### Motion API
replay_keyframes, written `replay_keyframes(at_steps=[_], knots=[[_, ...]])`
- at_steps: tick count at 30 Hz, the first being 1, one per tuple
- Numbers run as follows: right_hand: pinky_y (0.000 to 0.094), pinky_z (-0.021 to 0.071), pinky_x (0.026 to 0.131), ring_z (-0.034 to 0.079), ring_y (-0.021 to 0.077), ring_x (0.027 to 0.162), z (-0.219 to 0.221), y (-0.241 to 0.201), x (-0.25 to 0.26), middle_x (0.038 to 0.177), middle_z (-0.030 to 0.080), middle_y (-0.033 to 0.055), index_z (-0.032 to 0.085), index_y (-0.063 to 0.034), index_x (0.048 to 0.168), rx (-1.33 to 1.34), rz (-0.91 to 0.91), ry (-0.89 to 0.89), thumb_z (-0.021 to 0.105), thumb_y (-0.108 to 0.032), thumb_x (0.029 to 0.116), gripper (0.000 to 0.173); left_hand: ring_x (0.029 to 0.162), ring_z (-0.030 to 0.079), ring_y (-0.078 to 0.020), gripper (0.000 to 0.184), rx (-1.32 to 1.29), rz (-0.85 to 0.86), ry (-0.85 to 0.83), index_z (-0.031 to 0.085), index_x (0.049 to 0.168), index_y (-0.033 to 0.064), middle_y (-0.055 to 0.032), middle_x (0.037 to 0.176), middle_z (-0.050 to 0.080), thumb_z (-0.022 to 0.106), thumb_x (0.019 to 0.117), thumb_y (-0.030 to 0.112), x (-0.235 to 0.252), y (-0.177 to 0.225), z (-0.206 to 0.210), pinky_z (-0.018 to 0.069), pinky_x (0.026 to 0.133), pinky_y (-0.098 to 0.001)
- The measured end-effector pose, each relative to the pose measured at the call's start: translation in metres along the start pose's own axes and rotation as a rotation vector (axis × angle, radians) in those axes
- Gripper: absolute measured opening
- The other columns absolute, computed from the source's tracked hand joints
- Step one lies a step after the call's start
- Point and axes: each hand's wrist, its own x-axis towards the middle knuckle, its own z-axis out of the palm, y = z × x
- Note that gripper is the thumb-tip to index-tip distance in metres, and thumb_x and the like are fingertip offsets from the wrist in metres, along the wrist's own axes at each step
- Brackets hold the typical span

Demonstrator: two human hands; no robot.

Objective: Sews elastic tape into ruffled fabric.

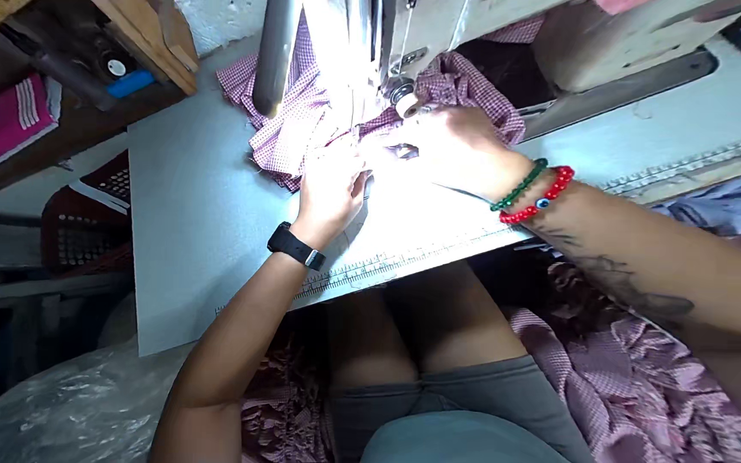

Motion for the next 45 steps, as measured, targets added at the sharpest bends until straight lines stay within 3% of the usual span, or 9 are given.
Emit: replay_keyframes(at_steps=[6,10,17,21,25,28,32,39,45], knots=[[0.0633,0.051,0.081,0.066,0.0408,0.111,-0.012,-0.01,0.026,0.125,0.069,0.0163,0.076,-0.0232,0.12,0.005,0.134,-0.122,0.068,-0.015,0.093,0.029,0.105,0.069,-0.0178,0.015,-0.209,-0.051,-0.016,0.08,0.098,0.006,-0.0092,0.103,0.076,0.066,0.0969,0.012,0.01,-0.025,-0.007,0.0526,0.097,-0.0359],[0.0626,0.0505,0.078,0.067,0.044,0.104,-0.011,-0.006,0.034,0.109,0.07,0.0231,0.074,-0.0056,0.108,0.036,0.069,-0.022,0.063,-0.006,0.0935,0.019,0.094,0.067,-0.0084,0.016,-0.308,-0.257,-0.015,0.076,0.095,0.0015,-0.0088,0.098,0.072,0.068,0.0966,0.015,0.029,-0.044,-0.016,0.0535,0.089,-0.026],[0.0626,0.051,0.082,0.065,0.0466,0.11,-0.022,-0.015,0.018,0.111,0.068,0.0265,0.07,0.0021,0.108,-0.035,0.078,0.095,0.063,-0.011,0.0953,0.02,0.129,0.058,-0.0362,0.053,0.087,-0.531,-0.149,0.061,0.132,-0.004,-0.024,0.135,0.062,0.072,0.0886,0.026,0.077,-0.042,-0.003,0.045,0.11,-0.0543],[0.0658,0.0515,0.072,0.068,0.05,0.095,-0.044,-0.027,-0.019,0.103,0.067,0.028,0.063,0.0008,0.119,-0.096,0.183,-0.007,0.069,-0.036,0.0962,0.044,0.118,0.066,-0.0355,0.036,0.164,-0.558,-0.132,0.068,0.122,0.0002,-0.0202,0.123,0.069,0.063,0.0955,0.023,0.084,-0.047,0.003,0.0509,0.101,-0.0564],[0.0605,0.0513,0.062,0.068,0.0421,0.076,-0.039,-0.048,-0.057,0.085,0.068,0.0209,0.073,-0.0024,0.102,0.052,0.0,0.06,0.065,-0.012,0.0953,0.014,0.13,0.058,-0.0376,0.042,0.132,-0.783,0.071,0.058,0.137,-0.0061,-0.0269,0.134,0.062,0.054,0.1029,0.018,0.046,-0.102,-0.045,0.0428,0.114,-0.0529],[0.0546,0.0531,0.062,0.069,0.0379,0.079,-0.01,-0.075,-0.04,0.09,0.069,0.018,0.074,-0.0035,0.105,0.032,-0.232,0.137,0.065,-0.011,0.0966,0.014,0.118,0.064,-0.0384,0.038,0.068,-0.909,0.207,0.059,0.129,-0.0093,-0.0283,0.122,0.066,0.053,0.1026,0.018,-0.012,-0.131,-0.093,0.0481,0.105,-0.0538],[0.0586,0.0531,0.066,0.068,0.045,0.088,0.02,-0.127,0.02,0.109,0.066,0.0248,0.066,-0.0021,0.125,-0.017,-0.213,-0.017,0.059,-0.009,0.1,0.027,0.094,0.067,-0.0297,0.034,-0.099,-0.884,0.324,0.061,0.119,-0.0101,-0.0237,0.101,0.068,0.051,0.1044,0.018,-0.07,-0.102,-0.11,0.0532,0.089,-0.0477],[0.0642,0.052,0.067,0.069,0.0476,0.092,0.044,-0.141,0.07,0.1,0.069,0.0249,0.07,0.0015,0.096,-0.077,-0.097,-0.079,0.055,-0.008,0.0963,0.018,0.093,0.067,-0.0189,0.03,-0.175,-0.735,0.483,0.063,0.114,-0.0075,-0.0168,0.098,0.069,0.047,0.1069,0.017,-0.097,-0.08,-0.1,0.0526,0.089,-0.0373],[0.0671,0.0515,0.07,0.068,0.0498,0.092,0.021,-0.13,0.023,0.107,0.067,0.028,0.064,0.0006,0.125,0.019,-0.041,0.004,0.049,-0.031,0.1071,0.039,0.101,0.068,-0.021,0.033,-0.223,-0.694,0.384,0.063,0.119,-0.0078,-0.0192,0.105,0.069,0.044,0.1087,0.018,-0.112,-0.059,-0.104,0.0524,0.094,-0.039]])
